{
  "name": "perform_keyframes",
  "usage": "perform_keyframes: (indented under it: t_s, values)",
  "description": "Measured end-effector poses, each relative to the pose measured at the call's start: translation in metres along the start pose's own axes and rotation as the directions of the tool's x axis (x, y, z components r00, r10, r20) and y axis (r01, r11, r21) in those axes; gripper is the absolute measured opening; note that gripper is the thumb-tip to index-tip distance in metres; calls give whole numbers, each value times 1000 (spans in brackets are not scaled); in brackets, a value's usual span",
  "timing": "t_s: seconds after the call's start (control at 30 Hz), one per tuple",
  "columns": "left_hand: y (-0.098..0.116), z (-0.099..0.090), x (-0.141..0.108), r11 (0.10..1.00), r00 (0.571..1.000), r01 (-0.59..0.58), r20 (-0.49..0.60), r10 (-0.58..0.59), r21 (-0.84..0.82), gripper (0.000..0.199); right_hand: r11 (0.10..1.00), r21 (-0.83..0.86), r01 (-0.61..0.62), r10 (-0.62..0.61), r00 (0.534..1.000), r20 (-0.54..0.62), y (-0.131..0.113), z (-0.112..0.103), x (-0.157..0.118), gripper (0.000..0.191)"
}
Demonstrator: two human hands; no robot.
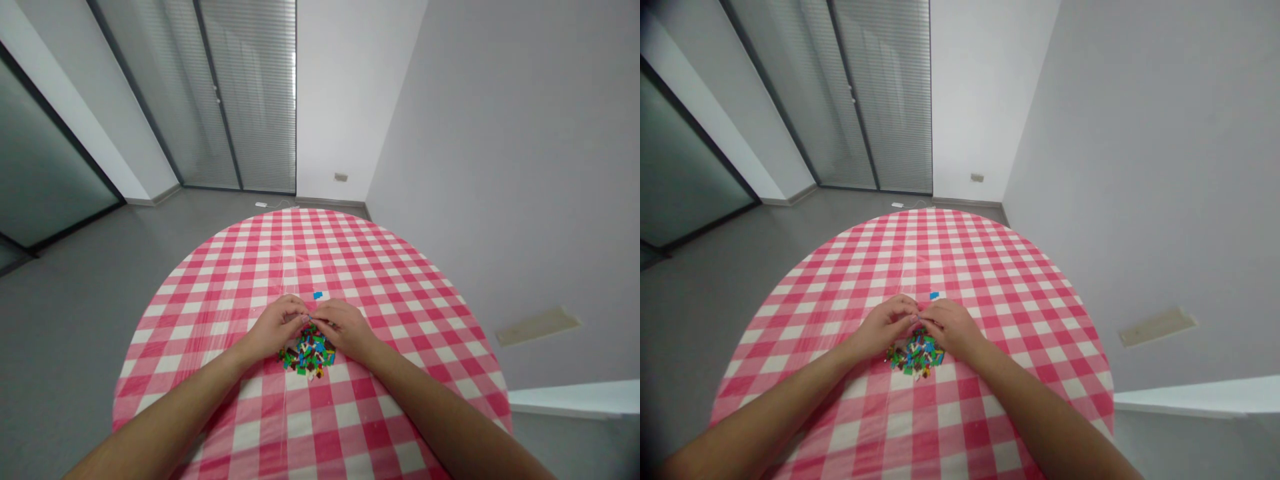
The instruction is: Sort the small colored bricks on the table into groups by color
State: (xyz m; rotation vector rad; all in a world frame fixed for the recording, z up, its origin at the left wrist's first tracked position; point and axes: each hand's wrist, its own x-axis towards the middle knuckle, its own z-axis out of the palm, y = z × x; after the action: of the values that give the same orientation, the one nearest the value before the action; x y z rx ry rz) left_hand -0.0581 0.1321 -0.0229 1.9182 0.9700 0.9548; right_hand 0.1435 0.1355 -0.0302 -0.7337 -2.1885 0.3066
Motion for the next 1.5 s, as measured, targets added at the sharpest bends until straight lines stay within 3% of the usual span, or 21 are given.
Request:
perform_keyframes:
  t_s: [0.13, 0.33, 0.43, 0.77, 1.27, 1.5]
  values:
    - [1, 0, 1, 995, 997, 29, -70, -22, 96, 17, 998, -41, -47, 47, 999, -19, 2, -1, 1, 13]
    - [-2, -3, 2, 973, 983, 112, -166, -80, 199, 16, 914, -222, -340, 317, 939, -132, 21, -15, 2, 11]
    - [-5, -5, 2, 971, 981, 126, -172, -91, 205, 15, 874, -289, -391, 373, 920, -119, 33, -18, 0, 12]
    - [-9, -2, 2, 970, 977, 154, -176, -121, 186, 16, 860, -356, -366, 417, 906, 75, 33, -7, 5, 14]
    - [-7, -2, 2, 966, 979, 156, -159, -124, 205, 16, 827, -320, -463, 503, 863, 50, 39, -6, 6, 14]
    - [-8, -2, 2, 968, 981, 148, -153, -118, 200, 16, 852, -316, -417, 466, 879, 98, 38, -8, 9, 15]
